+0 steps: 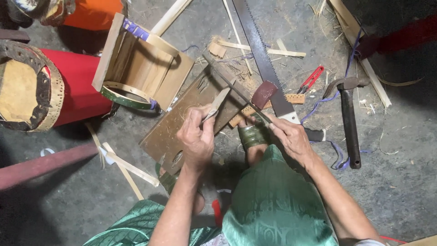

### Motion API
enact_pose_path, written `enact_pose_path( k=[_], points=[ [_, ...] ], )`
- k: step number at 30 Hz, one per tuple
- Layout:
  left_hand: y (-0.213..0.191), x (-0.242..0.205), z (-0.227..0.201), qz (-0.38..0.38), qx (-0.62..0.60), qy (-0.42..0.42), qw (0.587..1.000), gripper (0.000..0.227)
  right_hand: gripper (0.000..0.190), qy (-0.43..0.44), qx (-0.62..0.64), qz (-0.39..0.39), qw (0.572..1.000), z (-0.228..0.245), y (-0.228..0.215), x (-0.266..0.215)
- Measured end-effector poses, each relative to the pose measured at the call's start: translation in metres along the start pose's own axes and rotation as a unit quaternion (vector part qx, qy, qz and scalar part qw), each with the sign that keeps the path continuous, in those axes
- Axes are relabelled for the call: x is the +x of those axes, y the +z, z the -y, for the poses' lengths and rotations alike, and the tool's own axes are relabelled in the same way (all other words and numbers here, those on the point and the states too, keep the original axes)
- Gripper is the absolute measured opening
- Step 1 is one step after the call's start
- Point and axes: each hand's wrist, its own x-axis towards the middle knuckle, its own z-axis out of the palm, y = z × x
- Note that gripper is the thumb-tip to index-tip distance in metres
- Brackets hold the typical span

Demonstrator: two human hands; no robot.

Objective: The person uses a curved knife to shave and shape a small rectangular wooden piece, repeatedly turning it over and scraping its edges. They pause to inspect the piece and continue refining its surface with the knife.

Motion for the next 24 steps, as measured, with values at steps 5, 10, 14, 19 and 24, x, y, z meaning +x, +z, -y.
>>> enact_pose_path(
  k=[5, 10, 14, 19, 24],
  points=[
    [0.001, 0.002, 0.001, 0.002, 0.007, -0.01, 1.0, 0.007, 0.036, -0.012, 0.036, 0.012, 0.999, 0.029, -0.003, -0.003],
    [0.001, 0.001, 0.003, 0.007, 0.005, -0.017, 1.0, 0.008, 0.033, 0.008, 0.031, -0.012, 0.999, -0.006, 0.009, 0.007],
    [0.001, -0.001, 0.003, 0.005, 0.009, -0.021, 1.0, 0.008, 0.032, -0.005, 0.032, -0.014, 0.999, 0.024, 0.005, 0.001],
    [0.001, 0.005, -0.002, -0.011, -0.006, -0.004, 1.0, 0.009, 0.034, 0.0, 0.035, -0.013, 0.999, 0.01, 0.012, 0.006],
    [0.01, 0.001, 0.005, -0.069, -0.022, 0.03, 0.997, 0.01, 0.035, -0.01, 0.022, -0.027, 0.999, 0.03, 0.009, 0.005]
  ],
)
